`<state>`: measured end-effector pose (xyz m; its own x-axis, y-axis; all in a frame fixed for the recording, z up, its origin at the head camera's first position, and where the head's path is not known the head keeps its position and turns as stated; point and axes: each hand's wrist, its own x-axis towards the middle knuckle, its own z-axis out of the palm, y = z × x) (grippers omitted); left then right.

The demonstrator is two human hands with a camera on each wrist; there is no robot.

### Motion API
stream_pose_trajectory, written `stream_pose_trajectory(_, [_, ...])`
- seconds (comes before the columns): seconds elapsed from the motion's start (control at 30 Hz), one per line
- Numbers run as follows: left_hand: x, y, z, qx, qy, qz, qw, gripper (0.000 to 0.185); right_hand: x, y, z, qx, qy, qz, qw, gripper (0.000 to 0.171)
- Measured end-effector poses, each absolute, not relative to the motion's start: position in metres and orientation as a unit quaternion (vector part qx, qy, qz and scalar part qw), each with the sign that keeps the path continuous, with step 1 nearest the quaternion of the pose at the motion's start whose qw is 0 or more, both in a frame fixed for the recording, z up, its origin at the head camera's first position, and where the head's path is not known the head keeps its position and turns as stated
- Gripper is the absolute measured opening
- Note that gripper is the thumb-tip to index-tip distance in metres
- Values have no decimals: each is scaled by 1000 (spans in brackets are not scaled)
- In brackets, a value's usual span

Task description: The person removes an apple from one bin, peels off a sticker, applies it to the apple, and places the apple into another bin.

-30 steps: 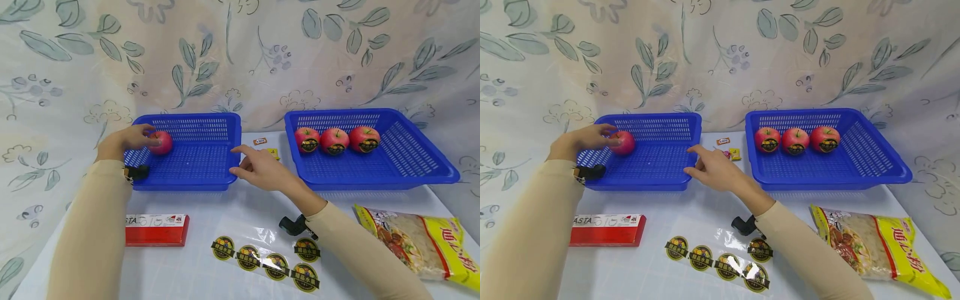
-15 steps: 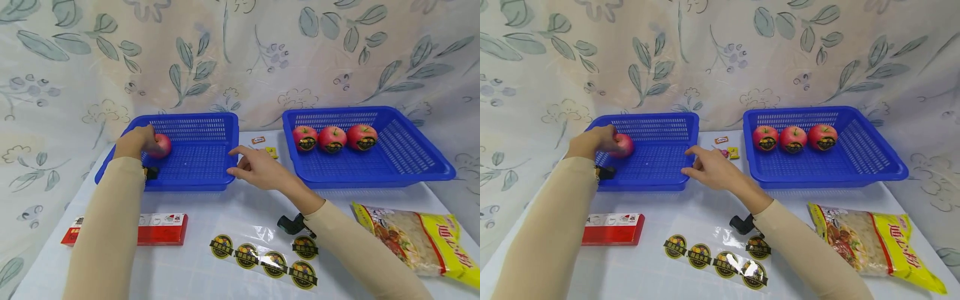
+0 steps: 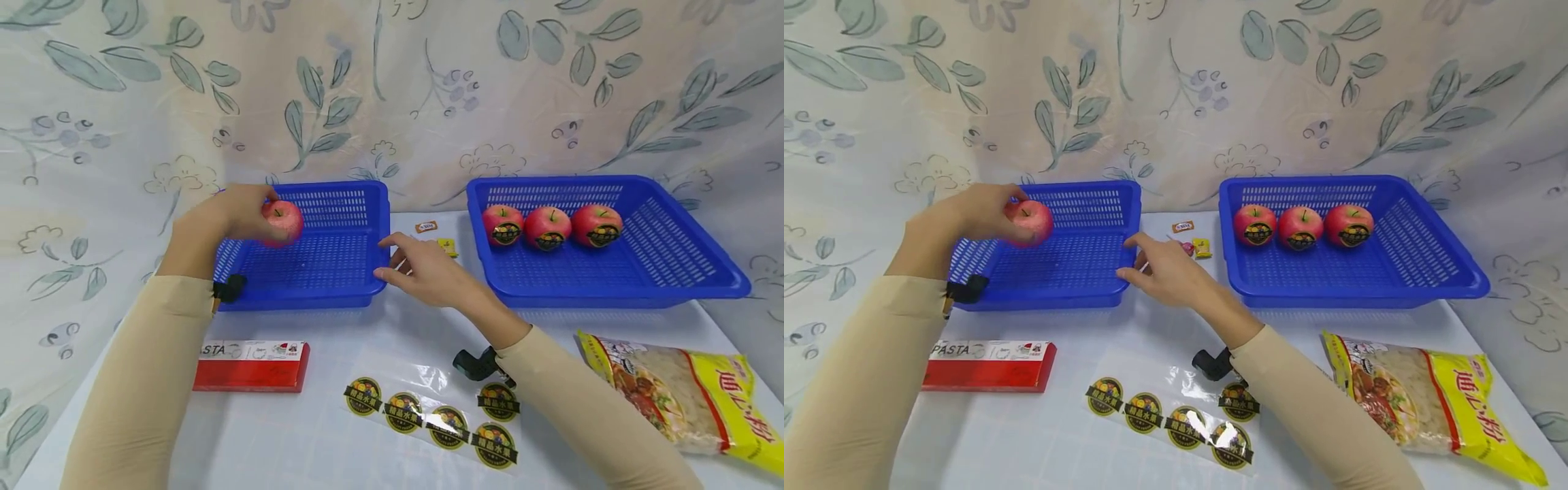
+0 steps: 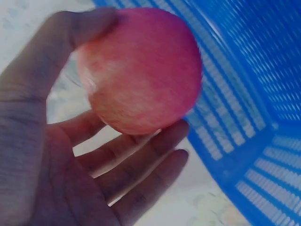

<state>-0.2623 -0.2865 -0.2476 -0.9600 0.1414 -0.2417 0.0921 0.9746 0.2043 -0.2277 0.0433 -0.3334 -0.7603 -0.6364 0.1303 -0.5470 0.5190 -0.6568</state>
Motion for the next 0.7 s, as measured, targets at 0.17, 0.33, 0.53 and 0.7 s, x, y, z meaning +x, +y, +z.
stream_pose_trajectory(0.17, [-243, -256, -250, 97, 981, 144, 82, 78, -220, 55, -332, -345, 870, -350, 26, 53])
stream_pose_trajectory(0.33, [-223, -227, -254, 156, 963, 212, 52, 81, -206, 70, -325, -355, 855, -378, 14, 56])
stream_pose_trajectory(0.53, [-196, -189, -259, 265, 920, 287, 34, 82, -189, 83, -318, -377, 826, -420, -9, 55])
stream_pose_trajectory(0.7, [-188, -164, -273, 324, 888, 326, 33, 76, -176, 99, -320, -352, 830, -432, -19, 59])
